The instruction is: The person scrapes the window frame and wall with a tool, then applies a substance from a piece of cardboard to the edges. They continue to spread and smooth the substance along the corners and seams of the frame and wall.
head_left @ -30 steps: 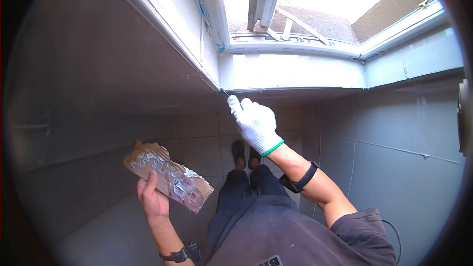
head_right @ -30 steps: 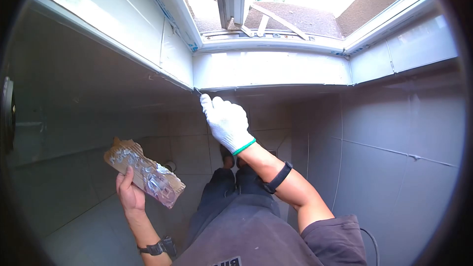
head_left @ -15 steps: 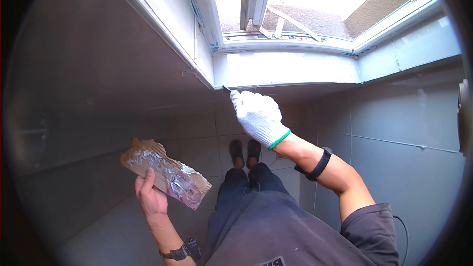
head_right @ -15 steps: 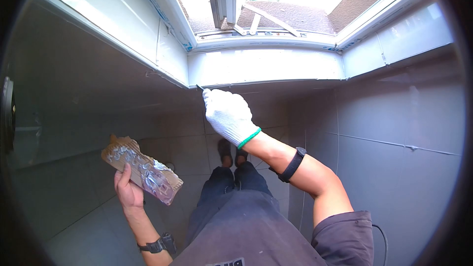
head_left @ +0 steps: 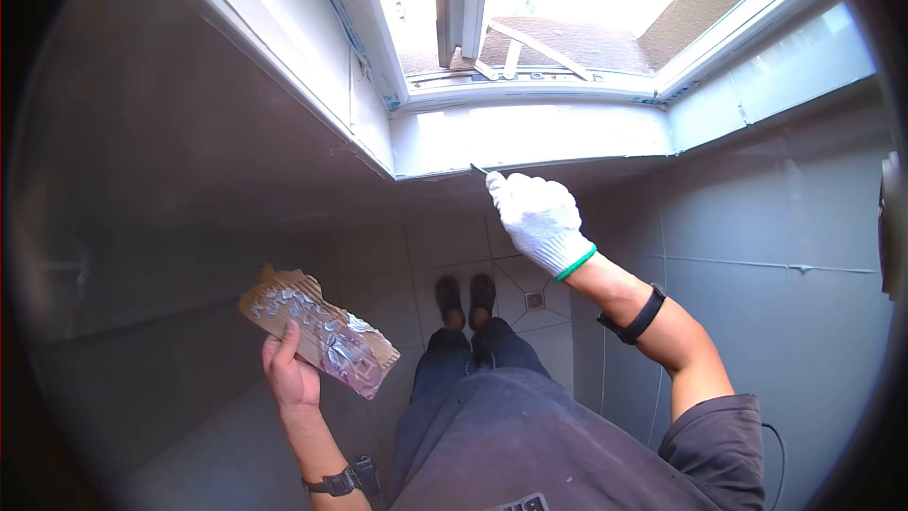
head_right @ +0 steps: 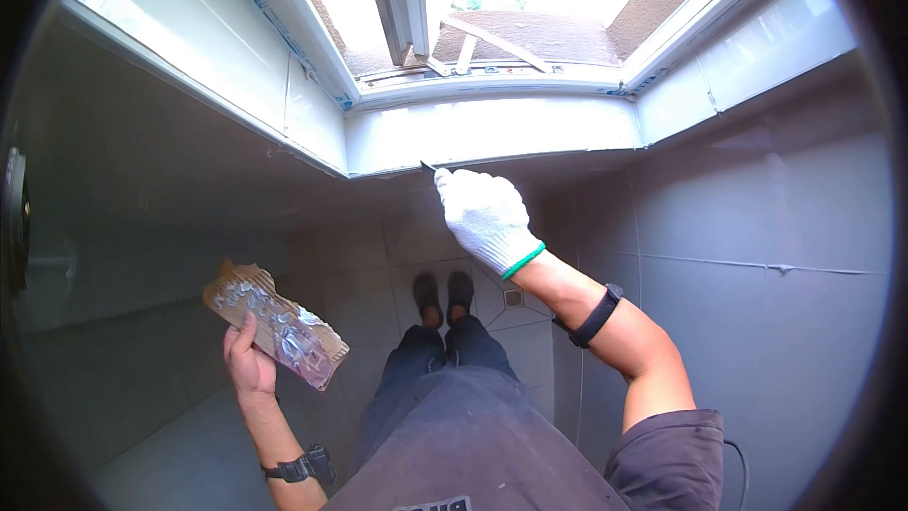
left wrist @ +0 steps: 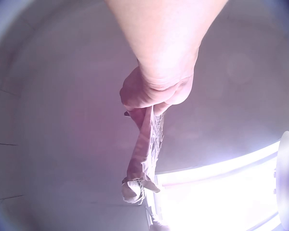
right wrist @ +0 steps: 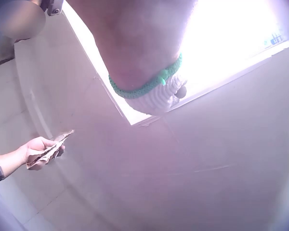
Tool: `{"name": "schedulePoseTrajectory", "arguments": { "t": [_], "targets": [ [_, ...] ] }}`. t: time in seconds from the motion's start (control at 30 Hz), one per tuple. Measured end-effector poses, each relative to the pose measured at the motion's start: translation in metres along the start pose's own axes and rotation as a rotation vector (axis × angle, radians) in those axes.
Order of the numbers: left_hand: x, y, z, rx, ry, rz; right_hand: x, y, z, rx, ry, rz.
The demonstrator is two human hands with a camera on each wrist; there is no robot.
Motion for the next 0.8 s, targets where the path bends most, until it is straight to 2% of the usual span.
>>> {"name": "schedulePoseTrajectory", "arguments": {
  "t": [0.53,0.7,0.8],
  "targets": [
    [0.0,-0.002,0.001,0.005,0.044,0.076,-0.056,0.018,-0.029,0.026,-0.06,-0.061],
    [0.0,-0.003,0.0,-0.008,0.046,0.095,-0.075,0.024,-0.04,-0.011,0.014,-0.153],
    [0.001,-0.003,0.0,-0.006,0.053,0.106,-0.087,0.03,-0.045,0.009,-0.016,-0.161]
  ]
}}
Point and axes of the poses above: each hand's wrist, its own z-axis towards the middle knuckle, its own y-axis out of the back of the hand, x = y × z, the point moved 1 cm from there along z, towards the middle knuckle, and after that the axes turned 3 degrees about -x, right-handed, at the moved point
